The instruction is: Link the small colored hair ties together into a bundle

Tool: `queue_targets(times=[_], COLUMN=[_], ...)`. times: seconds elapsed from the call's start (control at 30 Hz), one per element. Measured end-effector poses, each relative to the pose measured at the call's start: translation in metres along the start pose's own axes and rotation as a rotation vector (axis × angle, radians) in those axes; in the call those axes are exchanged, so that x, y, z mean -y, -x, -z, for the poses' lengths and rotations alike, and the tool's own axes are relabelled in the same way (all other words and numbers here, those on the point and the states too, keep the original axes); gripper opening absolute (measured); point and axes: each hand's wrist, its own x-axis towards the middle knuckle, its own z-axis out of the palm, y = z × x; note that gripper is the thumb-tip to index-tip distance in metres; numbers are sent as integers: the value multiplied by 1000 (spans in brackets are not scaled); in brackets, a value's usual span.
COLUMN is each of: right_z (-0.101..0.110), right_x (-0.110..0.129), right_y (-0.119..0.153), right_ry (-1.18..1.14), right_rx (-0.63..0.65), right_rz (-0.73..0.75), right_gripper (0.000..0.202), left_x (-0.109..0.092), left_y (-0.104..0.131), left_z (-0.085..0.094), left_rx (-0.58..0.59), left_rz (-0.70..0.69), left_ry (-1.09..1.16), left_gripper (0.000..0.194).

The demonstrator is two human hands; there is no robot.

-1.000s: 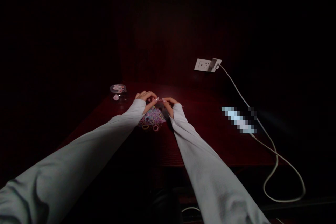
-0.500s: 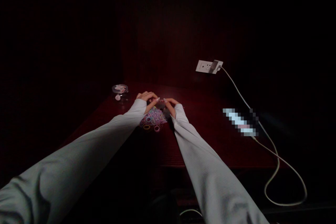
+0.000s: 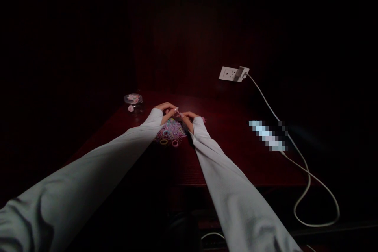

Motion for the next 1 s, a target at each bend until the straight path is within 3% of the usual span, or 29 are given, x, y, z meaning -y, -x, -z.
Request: queue_targets(times=[0.17, 0.37, 0.63, 0.87, 1.0], right_z=[3, 5, 4, 2, 0], right_x=[0, 0, 3, -1, 1], right_y=[-2, -4, -4, -2, 2], right_ry=[68, 18, -85, -10, 98], right_rx=[-77, -127, -72, -16, 58], right_rz=[24, 31, -53, -32, 88], right_gripper=[49, 47, 51, 55, 49], left_x=[-1, 3, 7, 2, 0], left_y=[1, 2, 2, 0, 0], left_z=[-1, -2, -2, 1, -3], left_rx=[-17, 53, 39, -2, 9], left_rz=[-18, -135, -236, -104, 57], left_ry=[-21, -112, -190, -104, 44], left_gripper=[29, 27, 23, 28, 39])
